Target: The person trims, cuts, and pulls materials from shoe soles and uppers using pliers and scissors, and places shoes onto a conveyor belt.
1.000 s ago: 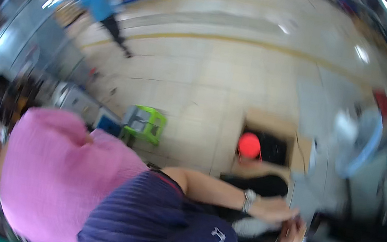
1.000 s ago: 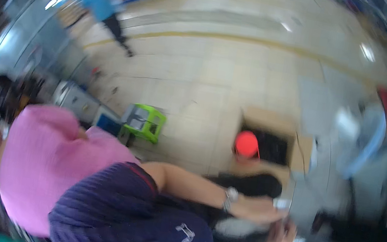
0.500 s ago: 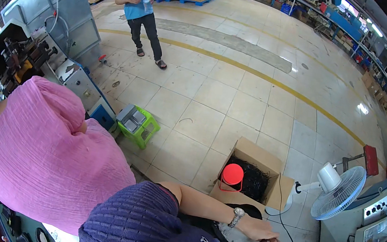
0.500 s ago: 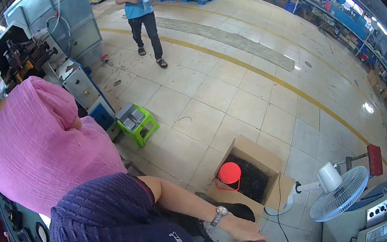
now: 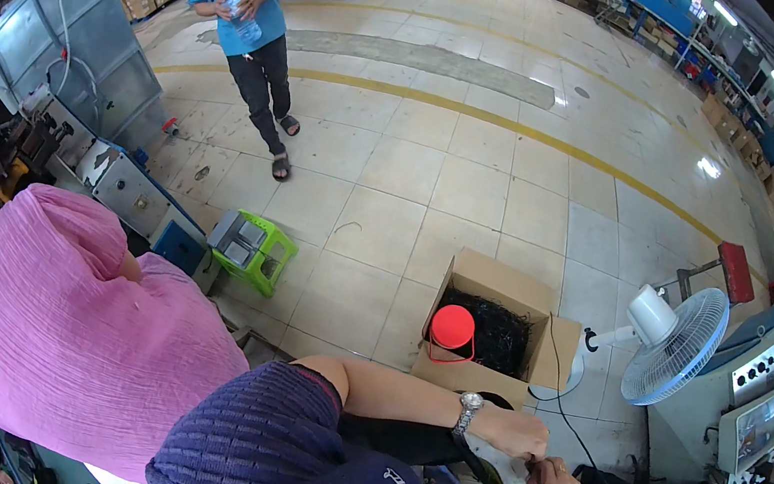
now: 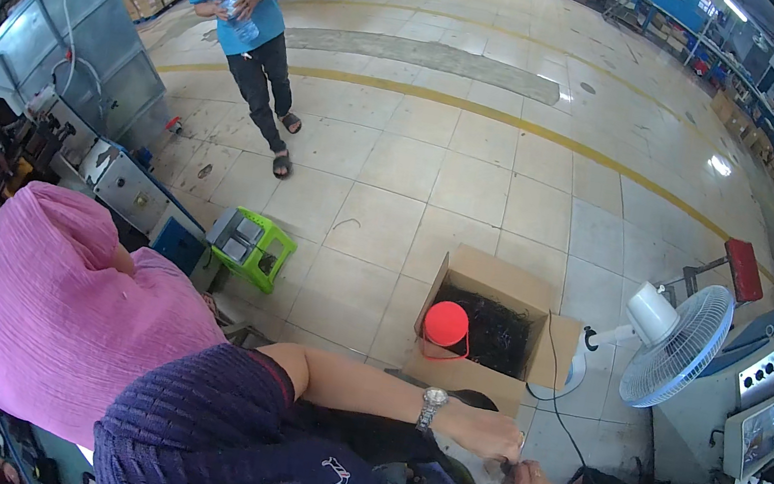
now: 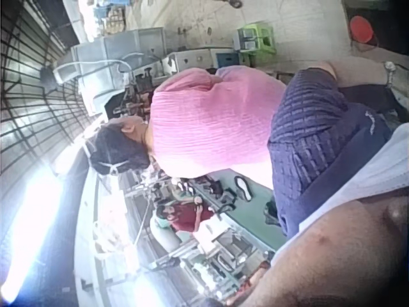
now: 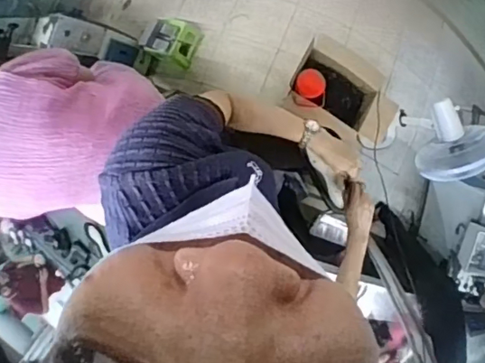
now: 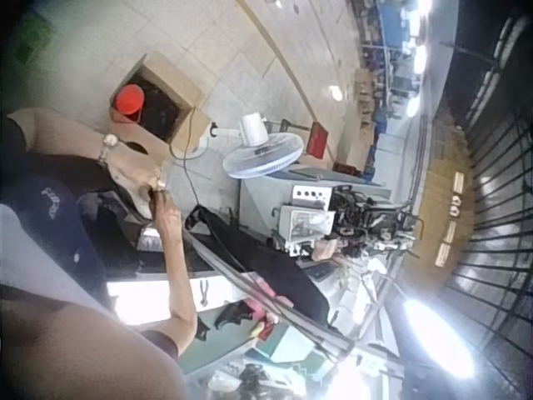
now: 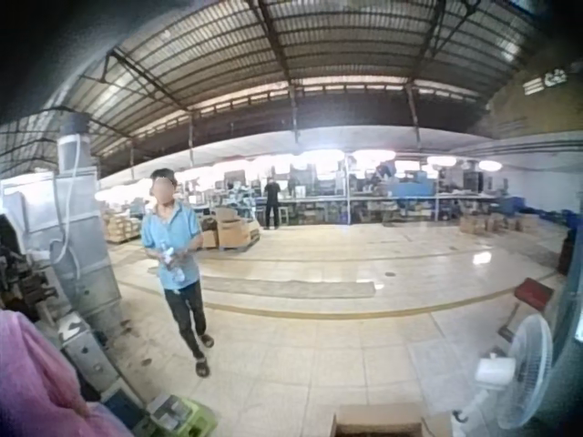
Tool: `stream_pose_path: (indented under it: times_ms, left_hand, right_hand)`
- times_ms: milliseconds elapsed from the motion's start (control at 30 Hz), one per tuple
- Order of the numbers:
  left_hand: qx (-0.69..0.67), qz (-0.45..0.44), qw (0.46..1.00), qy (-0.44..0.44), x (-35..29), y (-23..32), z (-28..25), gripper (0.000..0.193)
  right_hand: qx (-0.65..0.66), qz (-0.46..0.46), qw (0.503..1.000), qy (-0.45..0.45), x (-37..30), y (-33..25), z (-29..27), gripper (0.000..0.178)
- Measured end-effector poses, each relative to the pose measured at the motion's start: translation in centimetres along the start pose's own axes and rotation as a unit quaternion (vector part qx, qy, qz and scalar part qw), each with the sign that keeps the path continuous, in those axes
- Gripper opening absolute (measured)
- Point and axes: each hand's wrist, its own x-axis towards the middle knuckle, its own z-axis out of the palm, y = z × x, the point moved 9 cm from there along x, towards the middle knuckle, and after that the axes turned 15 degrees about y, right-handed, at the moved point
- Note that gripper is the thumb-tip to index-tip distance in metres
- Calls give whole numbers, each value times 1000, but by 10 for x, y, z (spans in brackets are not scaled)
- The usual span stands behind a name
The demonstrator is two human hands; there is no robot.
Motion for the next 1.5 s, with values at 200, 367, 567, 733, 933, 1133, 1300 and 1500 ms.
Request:
stream_pose_path:
  times_ms: [200, 367, 567, 733, 933, 1133, 1300, 1500]
  left_hand:
    - [-24, 12, 998, -60, 14, -5, 7, 14]
    - [-60, 2, 989, -138, 24, 0, 10, 15]
    - [64, 82, 994, -42, 14, 2, 20, 13]
    - [41, 80, 992, -92, 6, 10, 26, 17]
    - [-5, 0, 995, -103, 5, 3, 17, 19]
    - [95, 12, 992, -85, 17, 0, 14, 12]
    - [38, -7, 997, -72, 22, -8, 20, 14]
    - [-90, -140, 975, -147, 7, -17, -23, 23]
  right_hand:
    - [122, 86, 988, -38, 0, 11, -5, 17]
    - [37, 13, 995, -95, -3, 13, 6, 11]
    - [-108, -135, 981, -87, -10, -16, 1, 8]
    - [-121, -143, 976, -109, -26, -15, 13, 11]
    - [-144, -84, 985, -46, -39, 19, 30, 18]
    - [27, 117, 986, 114, -30, 39, -6, 16]
    - [66, 193, 967, 153, -42, 53, -5, 16]
    - [113, 76, 989, 50, -7, 28, 0, 22]
